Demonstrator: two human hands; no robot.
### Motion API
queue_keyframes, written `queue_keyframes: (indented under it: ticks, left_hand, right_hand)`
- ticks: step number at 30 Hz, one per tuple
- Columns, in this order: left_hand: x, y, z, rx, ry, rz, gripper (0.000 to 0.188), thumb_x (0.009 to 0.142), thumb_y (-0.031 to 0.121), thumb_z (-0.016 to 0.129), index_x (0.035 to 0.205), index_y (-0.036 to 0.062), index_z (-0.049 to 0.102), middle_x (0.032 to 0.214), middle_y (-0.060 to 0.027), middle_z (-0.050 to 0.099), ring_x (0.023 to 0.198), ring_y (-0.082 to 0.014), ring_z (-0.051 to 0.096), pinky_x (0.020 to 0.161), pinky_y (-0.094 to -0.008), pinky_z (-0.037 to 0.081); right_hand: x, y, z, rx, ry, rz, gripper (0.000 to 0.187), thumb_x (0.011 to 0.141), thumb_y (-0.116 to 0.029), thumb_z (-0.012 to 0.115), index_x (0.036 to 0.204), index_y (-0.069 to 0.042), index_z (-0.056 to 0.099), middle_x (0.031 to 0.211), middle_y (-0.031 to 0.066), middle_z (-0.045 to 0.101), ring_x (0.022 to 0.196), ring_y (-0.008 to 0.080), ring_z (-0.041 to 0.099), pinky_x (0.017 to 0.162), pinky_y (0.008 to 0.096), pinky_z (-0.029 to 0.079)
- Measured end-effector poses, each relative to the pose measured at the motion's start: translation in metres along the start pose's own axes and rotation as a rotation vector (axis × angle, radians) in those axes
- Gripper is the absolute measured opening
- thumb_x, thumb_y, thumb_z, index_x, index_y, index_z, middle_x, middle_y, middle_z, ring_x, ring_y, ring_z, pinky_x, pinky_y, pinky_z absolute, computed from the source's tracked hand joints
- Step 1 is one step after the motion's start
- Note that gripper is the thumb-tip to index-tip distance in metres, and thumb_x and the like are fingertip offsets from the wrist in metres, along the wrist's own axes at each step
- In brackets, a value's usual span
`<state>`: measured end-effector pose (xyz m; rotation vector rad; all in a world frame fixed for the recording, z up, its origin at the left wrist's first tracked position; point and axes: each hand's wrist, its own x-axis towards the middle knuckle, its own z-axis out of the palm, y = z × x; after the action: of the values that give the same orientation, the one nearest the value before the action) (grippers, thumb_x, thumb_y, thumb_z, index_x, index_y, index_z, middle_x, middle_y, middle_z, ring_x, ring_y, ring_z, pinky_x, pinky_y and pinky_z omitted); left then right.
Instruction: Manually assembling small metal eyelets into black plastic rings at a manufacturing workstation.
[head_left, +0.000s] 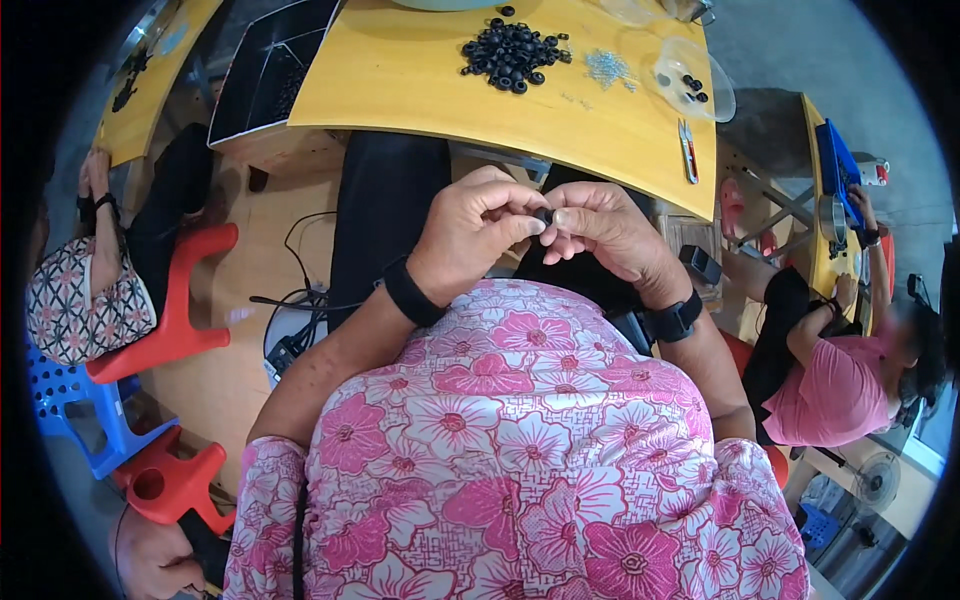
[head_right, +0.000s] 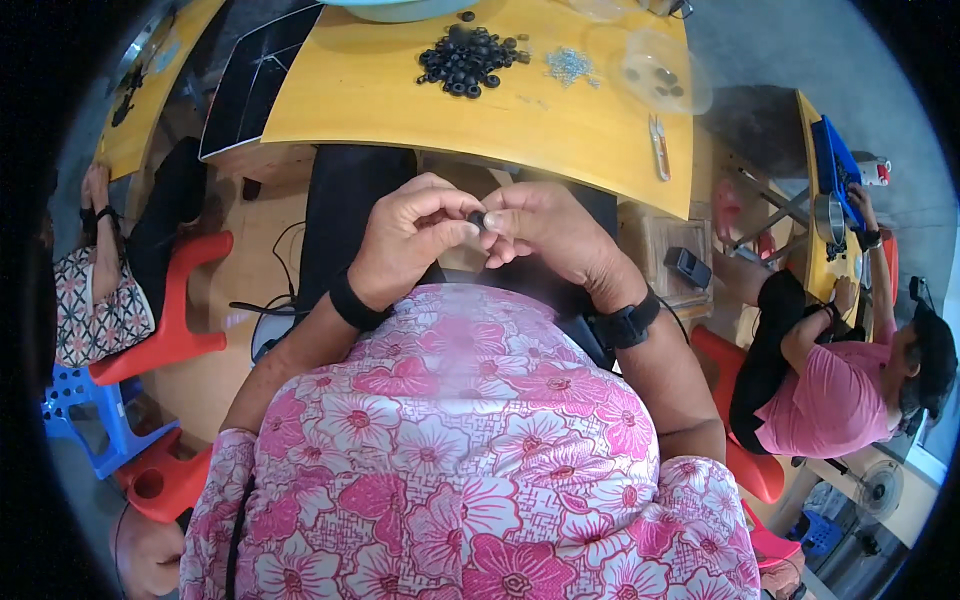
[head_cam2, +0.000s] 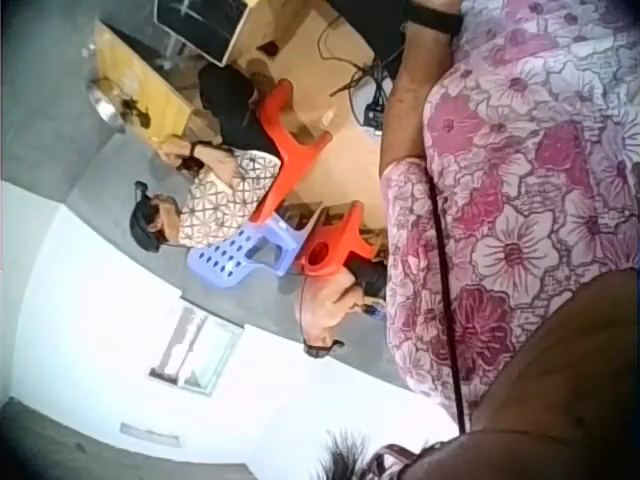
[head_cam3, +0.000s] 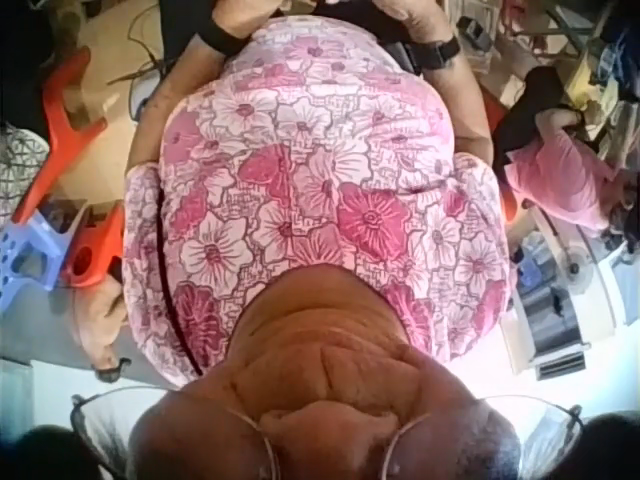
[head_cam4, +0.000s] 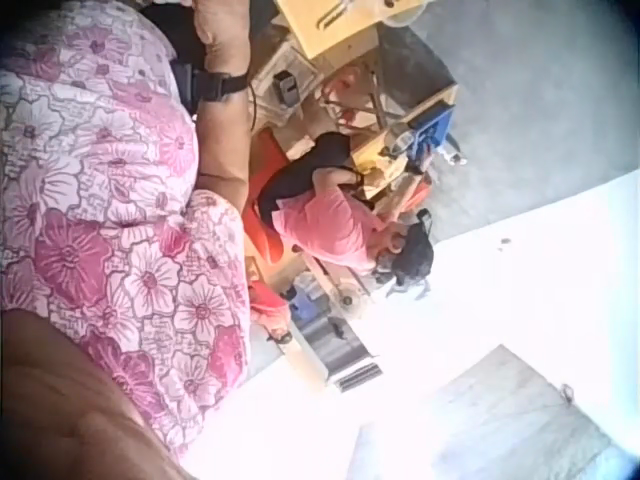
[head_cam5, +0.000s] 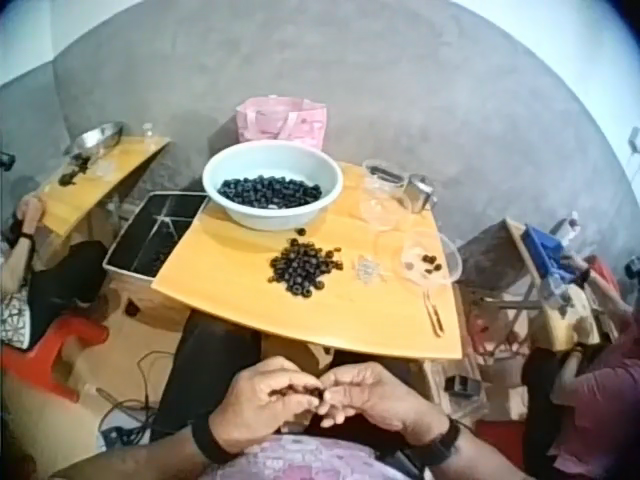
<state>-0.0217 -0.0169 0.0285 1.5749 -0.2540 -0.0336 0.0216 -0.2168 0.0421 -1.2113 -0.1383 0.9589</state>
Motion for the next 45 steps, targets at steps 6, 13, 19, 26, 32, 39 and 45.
queue_keyframes:
  ticks: [6, 13, 19, 26, 32, 39, 45]
  left_hand:
    - [-0.001, -0.002, 0.000, -0.163, -0.048, -0.281, 0.016, 0.082, -0.001, 0.065, 0.099, -0.0017, 0.064, 0.092, -0.0012, 0.063, 0.082, -0.0064, 0.059, 0.073, -0.0200, 0.049]
    - [-0.002, -0.003, 0.000, -0.268, -0.010, -0.315, 0.018, 0.084, 0.001, 0.065, 0.101, -0.0016, 0.062, 0.090, -0.0020, 0.064, 0.079, -0.0055, 0.059, 0.072, -0.0199, 0.049]
    - [-0.002, -0.004, 0.000, -0.299, 0.002, -0.330, 0.018, 0.084, 0.003, 0.067, 0.101, -0.0019, 0.064, 0.088, -0.0025, 0.065, 0.077, -0.0061, 0.059, 0.070, -0.0202, 0.049]
    - [-0.002, -0.009, -0.005, -0.282, -0.046, -0.333, 0.018, 0.085, 0.005, 0.066, 0.101, -0.0035, 0.064, 0.088, -0.0032, 0.065, 0.076, -0.0070, 0.059, 0.070, -0.0219, 0.051]
    - [0.001, -0.014, -0.010, -0.383, -0.126, -0.393, 0.018, 0.086, 0.004, 0.065, 0.103, -0.0033, 0.063, 0.090, -0.0045, 0.065, 0.078, -0.0085, 0.061, 0.073, -0.0230, 0.053]
    - [0.000, -0.011, -0.005, -0.322, -0.052, -0.352, 0.019, 0.086, 0.003, 0.064, 0.104, -0.0039, 0.063, 0.092, -0.0057, 0.065, 0.079, -0.0095, 0.062, 0.072, -0.0230, 0.053]
    - [0.001, -0.010, -0.010, -0.319, -0.099, -0.379, 0.018, 0.086, 0.003, 0.064, 0.103, -0.0039, 0.063, 0.090, -0.0053, 0.065, 0.077, -0.0095, 0.062, 0.072, -0.0228, 0.053]
  right_hand:
    - [-0.001, -0.001, 0.009, -0.140, 0.221, -0.185, 0.015, 0.085, -0.007, 0.065, 0.095, 0.004, 0.063, 0.080, 0.0055, 0.064, 0.066, 0.0099, 0.060, 0.064, 0.0226, 0.051]
    - [-0.003, -0.001, 0.028, -0.497, 0.472, -0.325, 0.007, 0.082, 0.000, 0.066, 0.087, 0.002, 0.069, 0.076, 0.0032, 0.065, 0.063, 0.0078, 0.059, 0.060, 0.0214, 0.049]
    - [0.000, 0.002, 0.028, -0.554, 0.463, -0.442, 0.007, 0.082, 0.001, 0.065, 0.088, 0.002, 0.069, 0.075, 0.0038, 0.065, 0.062, 0.0076, 0.059, 0.058, 0.0215, 0.049]
    - [0.001, 0.003, 0.025, -0.595, 0.419, -0.457, 0.007, 0.081, 0.003, 0.065, 0.087, 0.002, 0.069, 0.074, 0.0046, 0.064, 0.062, 0.0084, 0.060, 0.058, 0.0224, 0.049]
    - [-0.001, 0.001, 0.023, -0.544, 0.381, -0.413, 0.006, 0.081, 0.002, 0.065, 0.086, 0.003, 0.068, 0.075, 0.0057, 0.064, 0.062, 0.0089, 0.060, 0.058, 0.0225, 0.049]
    - [-0.002, -0.001, 0.028, -0.513, 0.386, -0.451, 0.008, 0.082, 0.005, 0.064, 0.087, 0.002, 0.069, 0.076, 0.0055, 0.064, 0.064, 0.0092, 0.060, 0.059, 0.0224, 0.049]
    - [-0.002, 0.002, 0.022, -0.511, 0.323, -0.489, 0.008, 0.082, 0.005, 0.064, 0.088, 0.003, 0.069, 0.075, 0.0050, 0.063, 0.065, 0.0089, 0.059, 0.060, 0.0222, 0.049]
